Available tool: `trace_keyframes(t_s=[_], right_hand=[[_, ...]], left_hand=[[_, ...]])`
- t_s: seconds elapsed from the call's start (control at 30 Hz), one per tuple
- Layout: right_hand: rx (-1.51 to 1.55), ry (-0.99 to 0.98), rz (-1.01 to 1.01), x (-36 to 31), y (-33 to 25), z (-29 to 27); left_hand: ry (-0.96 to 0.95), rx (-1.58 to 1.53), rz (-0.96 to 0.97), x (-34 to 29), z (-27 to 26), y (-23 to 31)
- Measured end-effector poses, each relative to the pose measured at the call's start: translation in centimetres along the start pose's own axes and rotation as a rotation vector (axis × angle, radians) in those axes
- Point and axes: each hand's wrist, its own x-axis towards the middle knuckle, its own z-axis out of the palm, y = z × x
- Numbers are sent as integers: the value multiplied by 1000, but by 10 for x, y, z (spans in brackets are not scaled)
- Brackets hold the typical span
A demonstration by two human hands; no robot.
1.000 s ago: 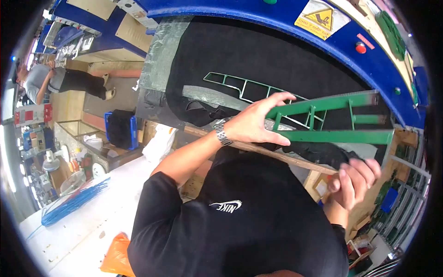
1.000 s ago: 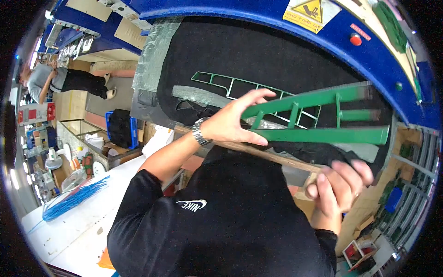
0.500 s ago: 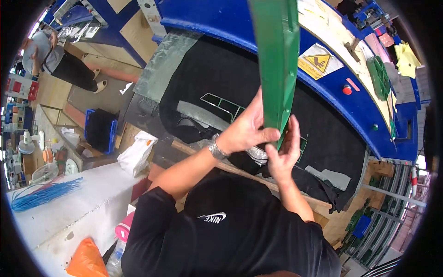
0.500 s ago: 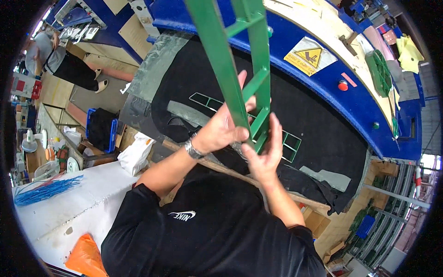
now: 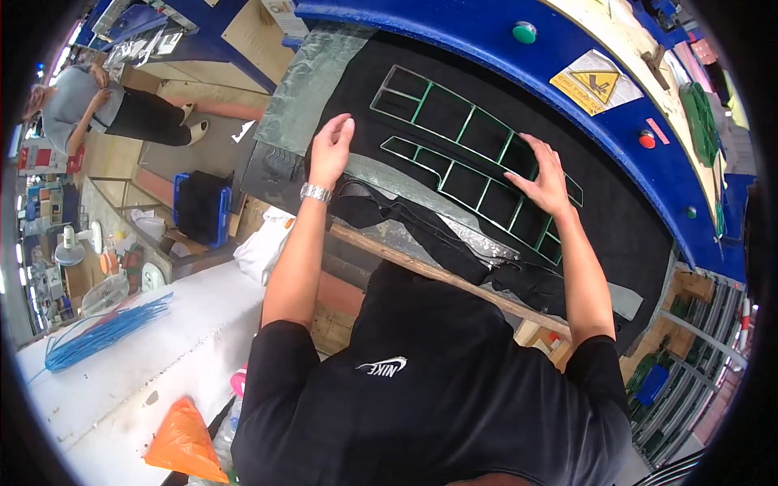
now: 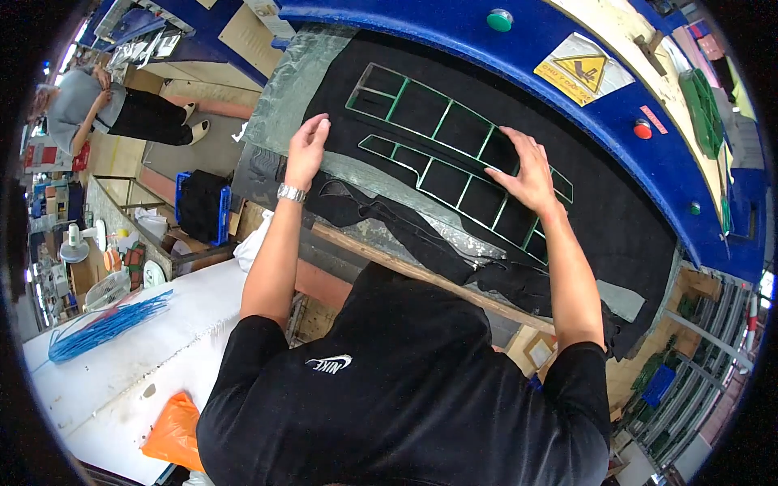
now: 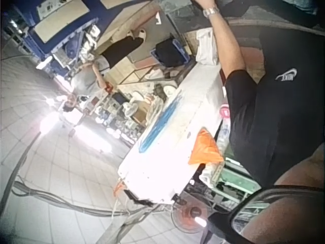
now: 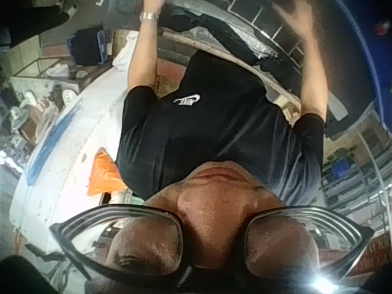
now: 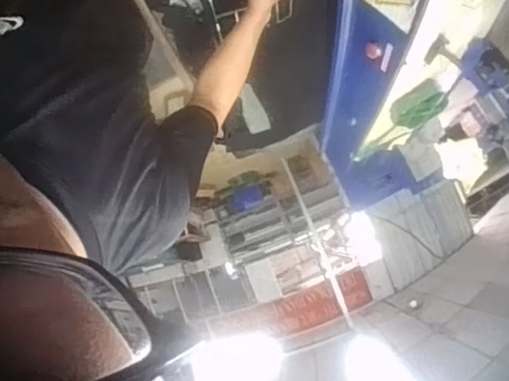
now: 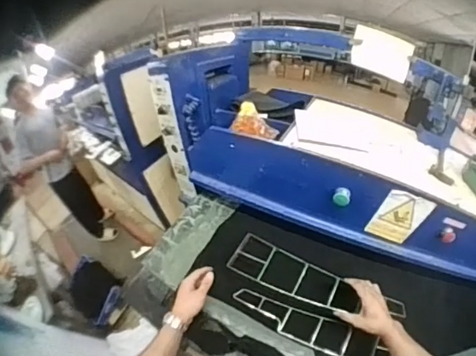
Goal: Manually align and prepare cutting dies on shoe material for industrial press cutting.
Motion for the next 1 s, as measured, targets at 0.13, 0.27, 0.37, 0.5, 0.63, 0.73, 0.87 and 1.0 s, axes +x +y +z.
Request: trace_keyframes(t_s=[0.13,0.27,0.37,0.5,0.63,0.73,0.87,1.0], right_hand=[[28,-80,9,7,7,20],[19,-115,-30,12,11,29],[31,-128,-34,15,10,33],[46,-137,-22,14,13,34],[55,-191,-11,13,17,33],[71,-222,-21,9,24,31],[138,-143,-36,2,35,15],[-61,108,290,-50,65,-10]], left_hand=[[-32,300,23,8,7,-15],[-33,425,75,15,12,-25],[-72,467,96,17,13,-32],[-32,419,110,14,15,-32],[-26,396,98,13,18,-28],[-43,310,36,11,23,-26],[-51,279,72,14,16,-33],[-59,238,83,13,14,-35]])
